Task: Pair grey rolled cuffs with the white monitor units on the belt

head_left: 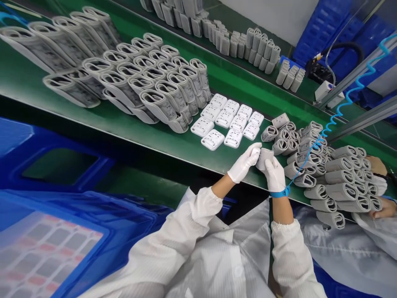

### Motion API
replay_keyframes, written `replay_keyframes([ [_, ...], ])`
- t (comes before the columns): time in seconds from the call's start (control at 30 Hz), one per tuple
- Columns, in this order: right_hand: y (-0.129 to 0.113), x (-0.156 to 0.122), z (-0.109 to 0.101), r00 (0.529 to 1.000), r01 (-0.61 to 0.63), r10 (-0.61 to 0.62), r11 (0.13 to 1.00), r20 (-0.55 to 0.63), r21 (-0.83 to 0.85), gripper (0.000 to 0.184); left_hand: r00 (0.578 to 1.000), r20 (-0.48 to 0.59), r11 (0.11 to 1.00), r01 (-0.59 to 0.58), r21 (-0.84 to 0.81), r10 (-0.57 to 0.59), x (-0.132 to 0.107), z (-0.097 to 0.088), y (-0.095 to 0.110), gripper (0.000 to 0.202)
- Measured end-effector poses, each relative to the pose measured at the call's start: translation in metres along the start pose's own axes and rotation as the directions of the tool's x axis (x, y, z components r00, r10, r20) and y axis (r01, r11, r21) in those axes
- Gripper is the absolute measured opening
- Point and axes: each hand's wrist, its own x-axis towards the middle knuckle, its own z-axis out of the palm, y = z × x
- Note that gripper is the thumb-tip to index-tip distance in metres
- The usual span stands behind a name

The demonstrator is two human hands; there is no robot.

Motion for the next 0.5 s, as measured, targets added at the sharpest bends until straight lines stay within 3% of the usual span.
replay_keyframes([
  [0.17,-0.003,0.003,-0.007,0.990,-0.133,0.122,0.975,0.072,0.178,0.077,0.999,-0.041,0.998,-0.006,-0.060,0.003,0.003,0.004,-0.005,0.076],
  [0.5,-0.003,0.000,-0.010,0.992,-0.112,0.099,0.979,0.082,0.171,0.077,0.988,-0.157,0.998,-0.023,-0.058,0.014,-0.001,0.012,-0.009,0.087],
])
